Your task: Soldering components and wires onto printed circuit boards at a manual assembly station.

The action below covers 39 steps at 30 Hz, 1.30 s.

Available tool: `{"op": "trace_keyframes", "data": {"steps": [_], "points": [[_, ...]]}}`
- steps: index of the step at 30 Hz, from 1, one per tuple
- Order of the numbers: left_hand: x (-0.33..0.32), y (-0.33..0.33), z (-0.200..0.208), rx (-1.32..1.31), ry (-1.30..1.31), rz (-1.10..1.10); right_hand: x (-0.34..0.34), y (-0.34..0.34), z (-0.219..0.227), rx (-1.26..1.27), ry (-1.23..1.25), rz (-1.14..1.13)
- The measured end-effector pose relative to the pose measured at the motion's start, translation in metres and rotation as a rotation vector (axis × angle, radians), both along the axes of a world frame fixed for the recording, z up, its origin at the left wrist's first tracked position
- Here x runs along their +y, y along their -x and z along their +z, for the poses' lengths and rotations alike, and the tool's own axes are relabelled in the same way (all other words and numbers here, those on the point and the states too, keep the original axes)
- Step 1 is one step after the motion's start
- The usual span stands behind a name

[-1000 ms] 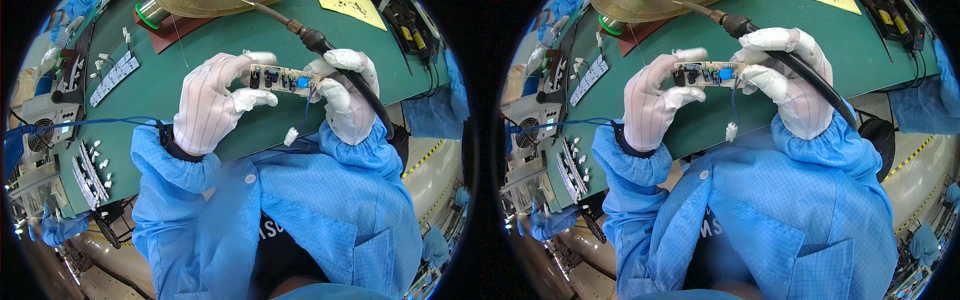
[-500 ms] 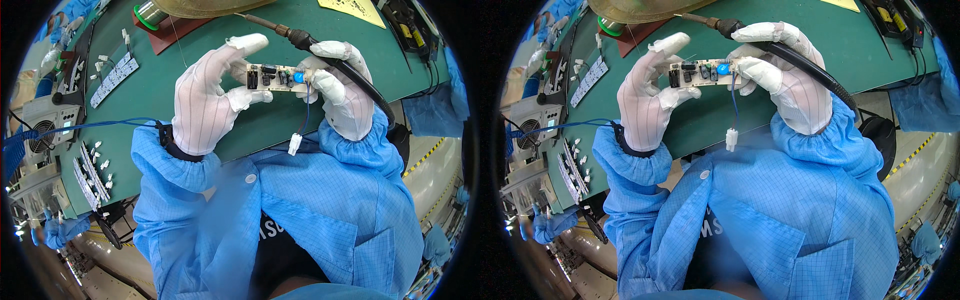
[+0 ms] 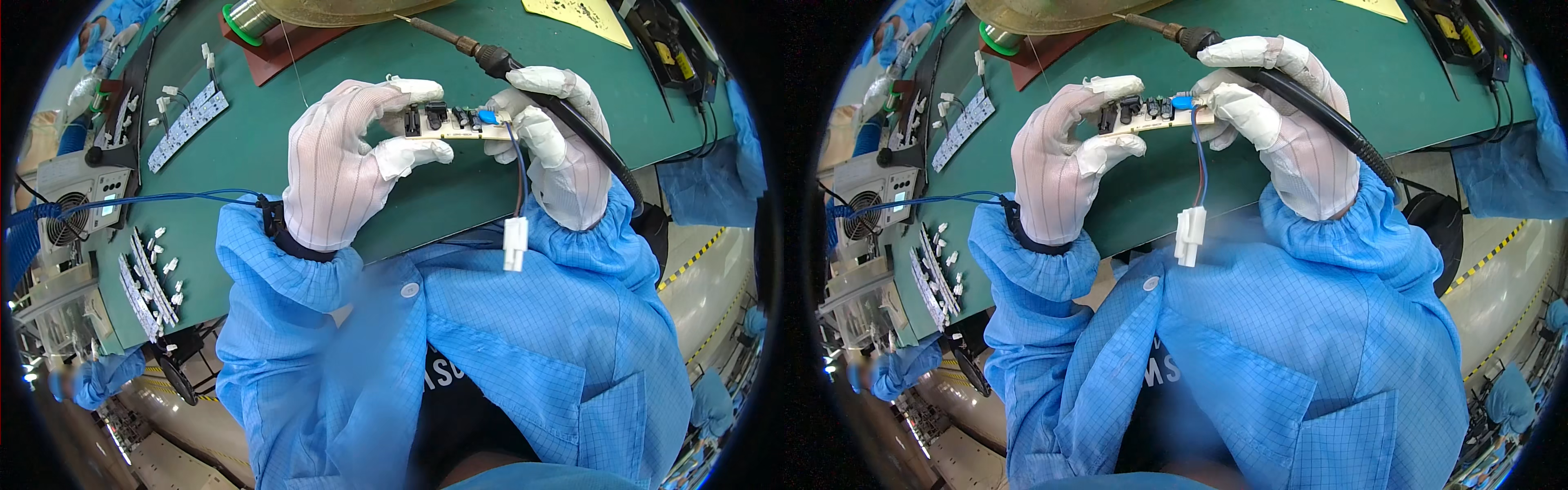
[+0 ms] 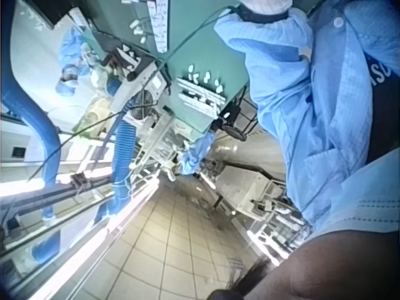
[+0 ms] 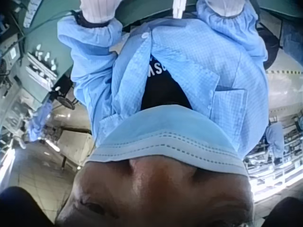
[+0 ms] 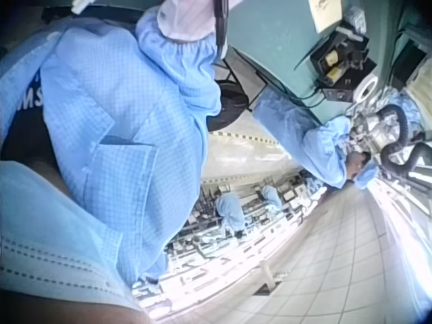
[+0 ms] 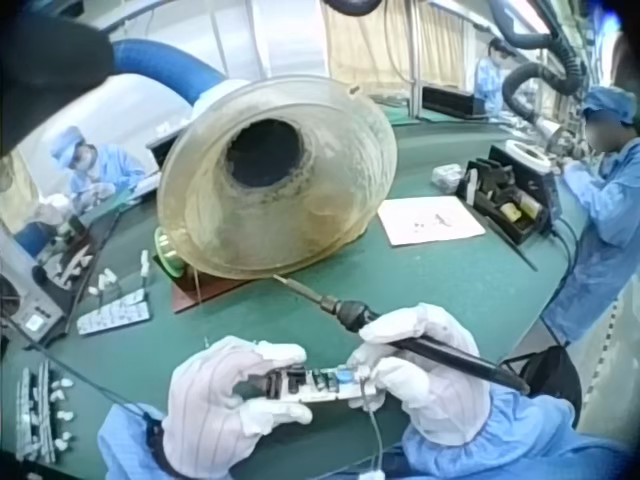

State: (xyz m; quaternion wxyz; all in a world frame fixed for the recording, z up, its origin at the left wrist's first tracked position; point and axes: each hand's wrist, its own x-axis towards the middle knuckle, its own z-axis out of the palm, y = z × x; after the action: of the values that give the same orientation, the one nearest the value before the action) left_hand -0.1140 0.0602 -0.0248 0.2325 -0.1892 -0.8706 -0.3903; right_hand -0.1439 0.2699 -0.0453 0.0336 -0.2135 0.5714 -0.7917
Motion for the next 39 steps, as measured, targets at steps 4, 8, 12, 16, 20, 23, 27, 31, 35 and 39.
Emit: {"op": "trace_keyframes", "data": {"steps": [4,8,12,16,20,23,27,31,35,39], "points": [[-0.002,-0.005,0.009,-0.114,0.113,-0.011,-0.001,-0.001,0.0,0.021,-0.054,-0.003],[-0.002,-0.004,0.009,-0.076,0.12,-0.021,-0.002,-0.002,0.003,0.062,-0.148,-0.035],[-0.004,-0.003,0.004,-0.059,0.072,-0.048,-0.002,-0.003,0.003,0.061,-0.15,-0.056],[-0.004,-0.003,0.004,-0.058,0.087,-0.047,-0.001,-0.002,0.002,0.078,-0.153,-0.052],[-0.004,-0.003,0.007,-0.089,0.114,-0.047,-0.002,-0.003,0.002,0.087,-0.145,-0.056],[-0.004,-0.004,0.008,-0.124,0.073,-0.052,-0.003,-0.003,0.003,0.049,-0.119,-0.04],[-0.004,-0.004,0.007,-0.138,0.074,-0.067,-0.001,-0.003,0.002,0.072,-0.115,-0.042],[-0.003,0.0,-0.003,-0.063,-0.036,-0.043,0.0,-0.005,0.004,0.05,-0.115,-0.037],[-0.003,0.0,-0.001,-0.059,-0.028,-0.049,0.0,-0.003,0.0,0.08,-0.032,0.013],[-0.001,-0.005,0.004,-0.165,-0.046,-0.089,0.001,0.001,-0.004,0.139,0.06,0.013]]}}
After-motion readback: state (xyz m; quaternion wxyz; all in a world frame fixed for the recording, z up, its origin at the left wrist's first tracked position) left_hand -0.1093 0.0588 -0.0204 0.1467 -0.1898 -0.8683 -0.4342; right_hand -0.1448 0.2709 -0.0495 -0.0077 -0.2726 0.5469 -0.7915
